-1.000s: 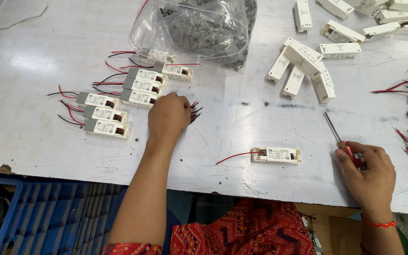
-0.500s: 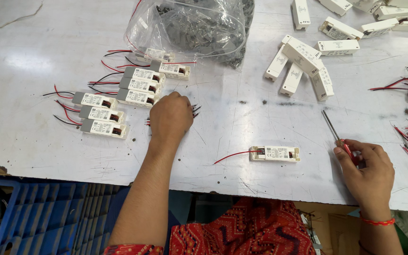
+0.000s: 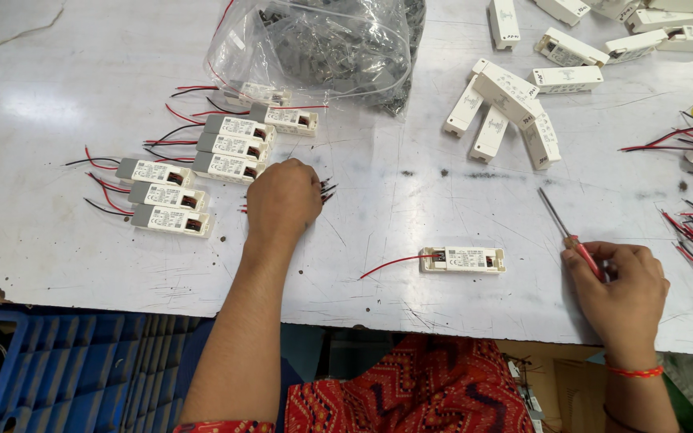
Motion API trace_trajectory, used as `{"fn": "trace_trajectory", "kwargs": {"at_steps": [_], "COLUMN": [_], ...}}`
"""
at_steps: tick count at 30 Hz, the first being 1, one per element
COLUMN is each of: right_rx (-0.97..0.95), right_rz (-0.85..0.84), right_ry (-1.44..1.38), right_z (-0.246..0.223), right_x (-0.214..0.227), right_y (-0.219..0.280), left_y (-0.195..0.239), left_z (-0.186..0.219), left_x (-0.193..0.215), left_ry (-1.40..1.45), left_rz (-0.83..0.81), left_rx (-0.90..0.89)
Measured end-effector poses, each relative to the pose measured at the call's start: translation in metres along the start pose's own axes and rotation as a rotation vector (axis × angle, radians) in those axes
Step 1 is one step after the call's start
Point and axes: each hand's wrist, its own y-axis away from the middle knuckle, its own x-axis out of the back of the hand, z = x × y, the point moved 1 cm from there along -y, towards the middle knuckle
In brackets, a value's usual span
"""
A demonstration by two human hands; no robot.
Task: The person assembles small white electrical components by inserting red and black wires into terminal blocks and securing them with a screwdriver. They repeatedly attach gray plastic covers to the wired units and place finished assemblies into a stack on the table.
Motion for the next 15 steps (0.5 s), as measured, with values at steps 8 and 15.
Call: {"fn": "trace_trajectory", "kwargs": {"at_steps": [8, 15], "right_rx": [-0.271, 0.013], "right_rz": [-0.009, -0.088], "right_ry": [-0.994, -1.031], "right_z": [-0.016, -0.084], "right_x": [0.033, 0.045], "right_y": [0.008, -0.002], "left_y": [0.031, 0.075], "left_z": [0.036, 0.086], "left_x": [0.027, 0.005], "left_ry": [0.411, 0.595], "left_rz": [0.202, -0.115], "left_rx": [-0.212, -0.318]}}
